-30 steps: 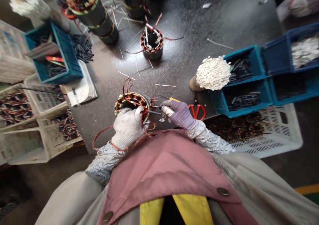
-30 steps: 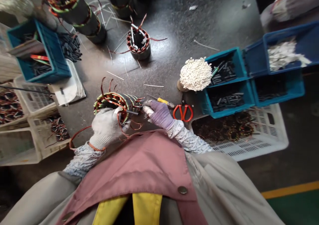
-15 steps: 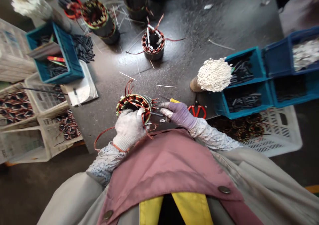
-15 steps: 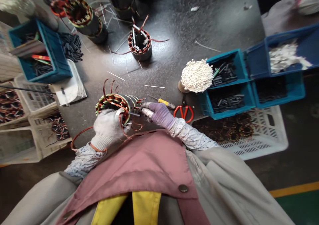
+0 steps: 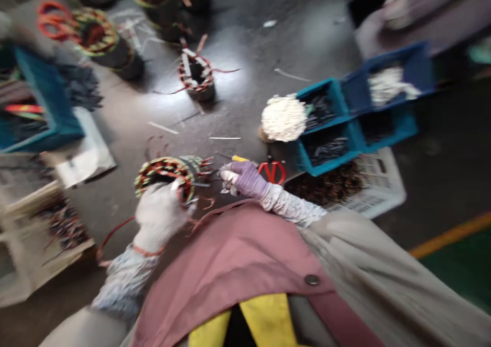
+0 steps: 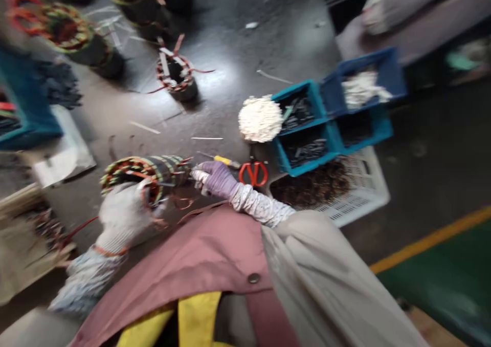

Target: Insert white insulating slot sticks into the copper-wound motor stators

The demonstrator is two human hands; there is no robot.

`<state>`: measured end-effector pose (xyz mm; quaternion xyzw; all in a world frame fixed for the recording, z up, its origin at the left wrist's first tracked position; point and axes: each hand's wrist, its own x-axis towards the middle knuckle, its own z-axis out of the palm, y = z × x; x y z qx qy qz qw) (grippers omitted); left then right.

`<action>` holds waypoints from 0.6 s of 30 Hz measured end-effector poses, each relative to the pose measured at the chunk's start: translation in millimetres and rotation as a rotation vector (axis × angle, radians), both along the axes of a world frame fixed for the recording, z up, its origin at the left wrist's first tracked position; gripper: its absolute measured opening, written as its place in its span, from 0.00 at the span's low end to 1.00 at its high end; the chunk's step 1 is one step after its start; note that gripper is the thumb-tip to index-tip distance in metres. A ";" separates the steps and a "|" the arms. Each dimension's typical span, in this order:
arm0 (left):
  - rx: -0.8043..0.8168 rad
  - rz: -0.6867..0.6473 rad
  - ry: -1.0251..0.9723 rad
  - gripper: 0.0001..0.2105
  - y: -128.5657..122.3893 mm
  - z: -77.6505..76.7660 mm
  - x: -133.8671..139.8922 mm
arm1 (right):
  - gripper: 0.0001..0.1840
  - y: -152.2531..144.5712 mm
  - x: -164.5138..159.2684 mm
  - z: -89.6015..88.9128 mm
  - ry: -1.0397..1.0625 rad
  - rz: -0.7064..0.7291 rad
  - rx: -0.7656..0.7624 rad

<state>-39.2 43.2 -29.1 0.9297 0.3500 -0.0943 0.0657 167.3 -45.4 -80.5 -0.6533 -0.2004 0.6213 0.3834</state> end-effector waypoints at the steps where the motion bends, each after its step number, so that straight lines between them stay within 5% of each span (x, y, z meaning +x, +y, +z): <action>1: 0.033 -0.006 -0.006 0.17 1.4 -1.5 -2.2 | 0.12 -14.9 13.9 0.1 -0.010 -0.130 0.007; 5: 0.096 0.005 -0.070 0.15 8.0 -6.6 -3.2 | 0.16 -85.7 126.7 11.4 -0.461 -0.635 -0.018; 7: 0.075 0.029 -0.065 0.15 8.2 -4.4 -0.4 | 0.19 -112.4 200.4 23.6 -0.865 -0.663 -0.258; 10: 0.060 0.089 -0.034 0.15 6.0 0.1 2.6 | 0.31 -126.4 284.4 37.8 -1.162 -0.426 -0.597; 12: 0.065 0.113 -0.013 0.15 5.2 0.8 2.0 | 0.34 -124.6 303.6 40.6 -1.226 -0.194 -0.774; 15: 0.055 0.098 -0.007 0.15 5.9 -1.0 -1.1 | 0.23 -118.3 283.0 29.1 -1.251 0.130 -0.837; 18: 0.054 0.090 0.017 0.15 7.0 -2.3 -1.7 | 0.17 -108.6 246.7 0.6 -1.174 0.303 -0.788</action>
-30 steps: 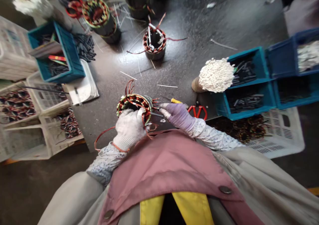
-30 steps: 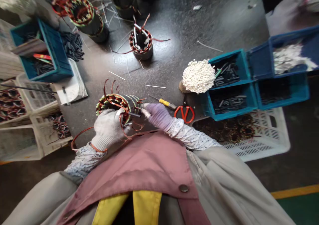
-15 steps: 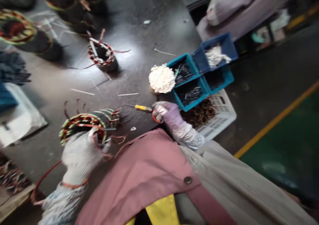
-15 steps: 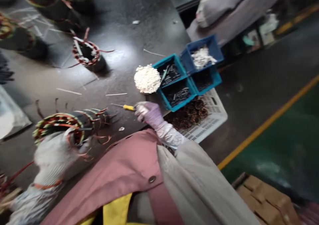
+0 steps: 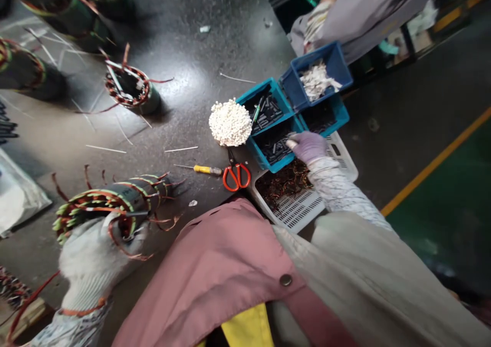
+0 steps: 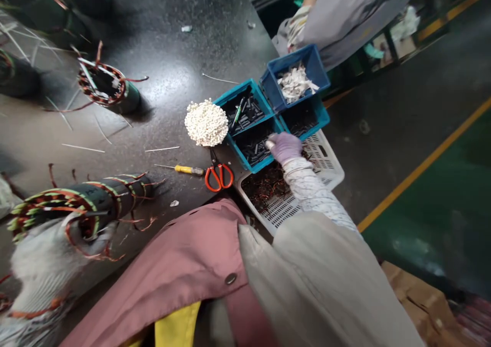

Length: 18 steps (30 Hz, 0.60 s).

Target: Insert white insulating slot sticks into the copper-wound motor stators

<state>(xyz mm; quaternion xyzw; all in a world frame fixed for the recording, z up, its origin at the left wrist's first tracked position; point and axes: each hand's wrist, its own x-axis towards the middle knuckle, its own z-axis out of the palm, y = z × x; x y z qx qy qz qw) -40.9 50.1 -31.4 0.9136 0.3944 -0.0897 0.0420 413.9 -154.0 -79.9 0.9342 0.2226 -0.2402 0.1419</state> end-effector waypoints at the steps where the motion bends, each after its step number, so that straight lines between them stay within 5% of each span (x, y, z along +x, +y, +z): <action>1: 0.007 0.005 0.002 0.16 -0.2 0.4 0.9 | 0.17 4.0 -8.1 -9.5 0.029 0.022 -0.037; 4: 0.032 -0.005 -0.040 0.16 -3.5 4.6 5.2 | 0.18 13.9 -18.0 -23.5 0.077 0.071 -0.110; 9: -0.025 -0.039 -0.032 0.14 -9.4 7.4 9.3 | 0.25 12.5 -22.6 -4.1 -0.041 0.060 -0.071; 12: -0.057 -0.044 -0.004 0.14 -9.1 2.8 9.2 | 0.22 11.1 -53.1 3.1 -0.050 0.073 0.229; 15: -0.086 -0.046 0.019 0.14 -9.4 1.6 9.9 | 0.17 25.5 -121.9 3.3 0.335 -0.053 0.679; 18: -0.114 -0.058 0.016 0.15 -10.2 2.5 10.2 | 0.22 58.3 -199.6 -0.2 0.926 -0.320 0.847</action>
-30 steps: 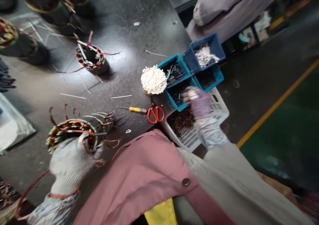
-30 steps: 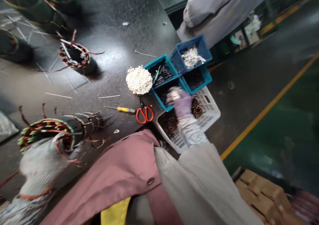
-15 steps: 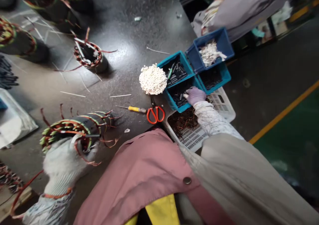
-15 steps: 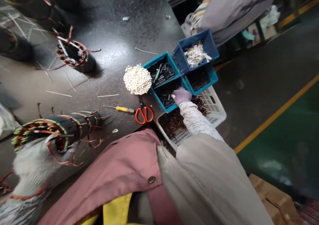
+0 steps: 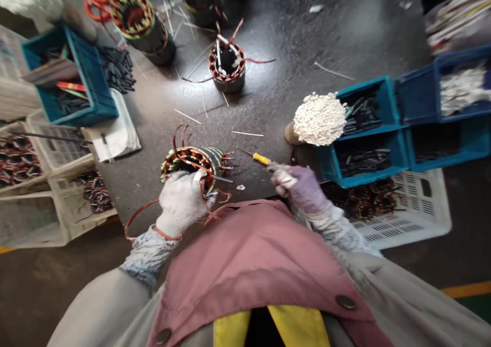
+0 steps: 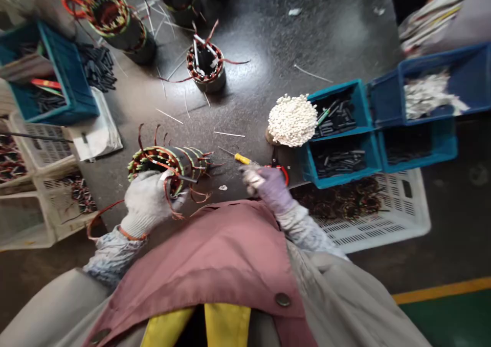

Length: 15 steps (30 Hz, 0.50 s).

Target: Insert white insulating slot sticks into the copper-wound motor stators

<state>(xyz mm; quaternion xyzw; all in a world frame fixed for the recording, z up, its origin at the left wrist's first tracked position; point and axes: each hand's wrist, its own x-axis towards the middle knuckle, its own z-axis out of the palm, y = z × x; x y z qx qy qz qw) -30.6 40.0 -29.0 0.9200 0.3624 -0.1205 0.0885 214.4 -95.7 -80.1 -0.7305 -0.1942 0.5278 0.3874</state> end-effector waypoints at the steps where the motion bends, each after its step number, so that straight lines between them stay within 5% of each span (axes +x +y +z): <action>1: -0.006 -0.001 -0.011 0.15 -0.2 -0.1 -0.2 | 0.23 12.1 -20.8 -1.1 0.167 -0.014 0.021; 3: -0.022 0.003 -0.030 0.15 -0.5 -1.1 -0.9 | 0.24 33.0 -49.8 -2.3 0.372 -0.037 0.044; 6: -0.043 0.007 -0.041 0.17 -0.8 -3.1 -1.7 | 0.24 49.7 -64.9 -1.1 0.379 -0.054 0.045; 9: -0.041 -0.008 -0.062 0.19 -0.6 -3.5 -2.0 | 0.17 54.8 -63.4 1.3 0.169 0.020 0.087; 12: -0.044 -0.038 -0.068 0.18 0.3 -2.9 -2.7 | 0.08 61.5 -60.2 0.4 -0.167 0.203 0.206; 15: -0.038 -0.061 -0.090 0.17 1.2 -3.6 -4.9 | 0.08 69.2 -59.2 -4.6 -0.298 0.413 0.295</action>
